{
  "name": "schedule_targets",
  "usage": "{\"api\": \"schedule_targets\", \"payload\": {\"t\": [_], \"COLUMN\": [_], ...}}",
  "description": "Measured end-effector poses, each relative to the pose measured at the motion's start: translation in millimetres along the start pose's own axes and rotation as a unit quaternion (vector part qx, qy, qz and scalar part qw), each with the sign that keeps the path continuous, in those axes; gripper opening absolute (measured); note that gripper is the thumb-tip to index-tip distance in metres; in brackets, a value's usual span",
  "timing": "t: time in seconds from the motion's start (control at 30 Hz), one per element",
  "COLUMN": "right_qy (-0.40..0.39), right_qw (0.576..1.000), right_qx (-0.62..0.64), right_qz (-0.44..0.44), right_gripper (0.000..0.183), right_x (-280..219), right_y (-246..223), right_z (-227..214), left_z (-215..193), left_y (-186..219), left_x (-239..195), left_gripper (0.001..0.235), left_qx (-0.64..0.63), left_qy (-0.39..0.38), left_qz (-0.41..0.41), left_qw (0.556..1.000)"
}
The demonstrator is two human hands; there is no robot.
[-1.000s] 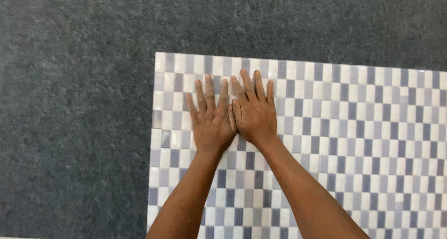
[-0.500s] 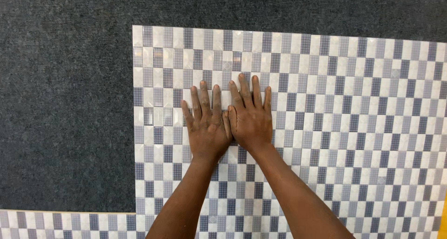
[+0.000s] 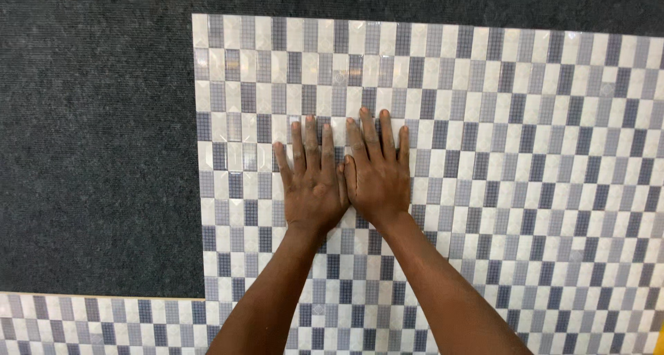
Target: The person places and presses mosaic tiles onto a dark wall surface. They align the tiles with existing ones and smooth them down with both hands to ensure adhesion.
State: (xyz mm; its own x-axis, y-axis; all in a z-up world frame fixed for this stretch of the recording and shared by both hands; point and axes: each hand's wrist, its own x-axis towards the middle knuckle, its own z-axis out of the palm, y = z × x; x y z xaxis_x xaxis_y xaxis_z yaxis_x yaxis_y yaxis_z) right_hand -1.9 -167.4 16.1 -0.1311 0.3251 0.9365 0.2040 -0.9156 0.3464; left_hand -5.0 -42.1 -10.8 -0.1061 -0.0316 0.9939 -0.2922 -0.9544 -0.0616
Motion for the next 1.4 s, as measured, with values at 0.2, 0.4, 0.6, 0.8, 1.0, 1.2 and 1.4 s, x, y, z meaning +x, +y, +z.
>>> {"api": "schedule_targets", "payload": {"t": [0.2, 0.4, 0.6, 0.8, 1.0, 1.2, 1.4], "right_qy": [0.001, -0.014, -0.027, -0.029, -0.027, -0.025, 0.001], "right_qw": [1.000, 0.998, 0.997, 0.997, 0.998, 0.998, 0.999], "right_qx": [0.004, -0.010, -0.020, -0.007, -0.007, 0.002, -0.005], "right_qz": [-0.030, -0.061, -0.071, -0.065, -0.062, -0.055, -0.031], "right_gripper": [0.053, 0.053, 0.053, 0.054, 0.057, 0.057, 0.055], "right_x": [-2.6, -5.0, -25.0, -27.9, -28.5, -23.2, -3.7], "right_y": [12.5, 49.2, 92.6, 94.4, 96.7, 96.0, 101.3], "right_z": [-6.8, -18.1, -30.1, -30.8, -29.4, -31.2, -24.1], "left_z": [-4.4, 10.1, 18.7, 18.4, 22.4, 22.2, 27.9], "left_y": [8.4, 39.7, 81.0, 82.0, 83.9, 79.2, 78.1], "left_x": [6.6, 13.3, 14.2, 14.3, 15.5, 21.4, 49.2], "left_gripper": [0.061, 0.061, 0.059, 0.055, 0.054, 0.058, 0.060], "left_qx": [-0.011, -0.038, -0.073, -0.061, -0.054, -0.064, -0.066], "left_qy": [-0.019, 0.017, 0.039, 0.047, 0.062, 0.031, 0.049], "left_qz": [0.045, 0.057, 0.074, 0.087, 0.086, 0.102, 0.121], "left_qw": [0.999, 0.997, 0.994, 0.993, 0.993, 0.992, 0.989]}}
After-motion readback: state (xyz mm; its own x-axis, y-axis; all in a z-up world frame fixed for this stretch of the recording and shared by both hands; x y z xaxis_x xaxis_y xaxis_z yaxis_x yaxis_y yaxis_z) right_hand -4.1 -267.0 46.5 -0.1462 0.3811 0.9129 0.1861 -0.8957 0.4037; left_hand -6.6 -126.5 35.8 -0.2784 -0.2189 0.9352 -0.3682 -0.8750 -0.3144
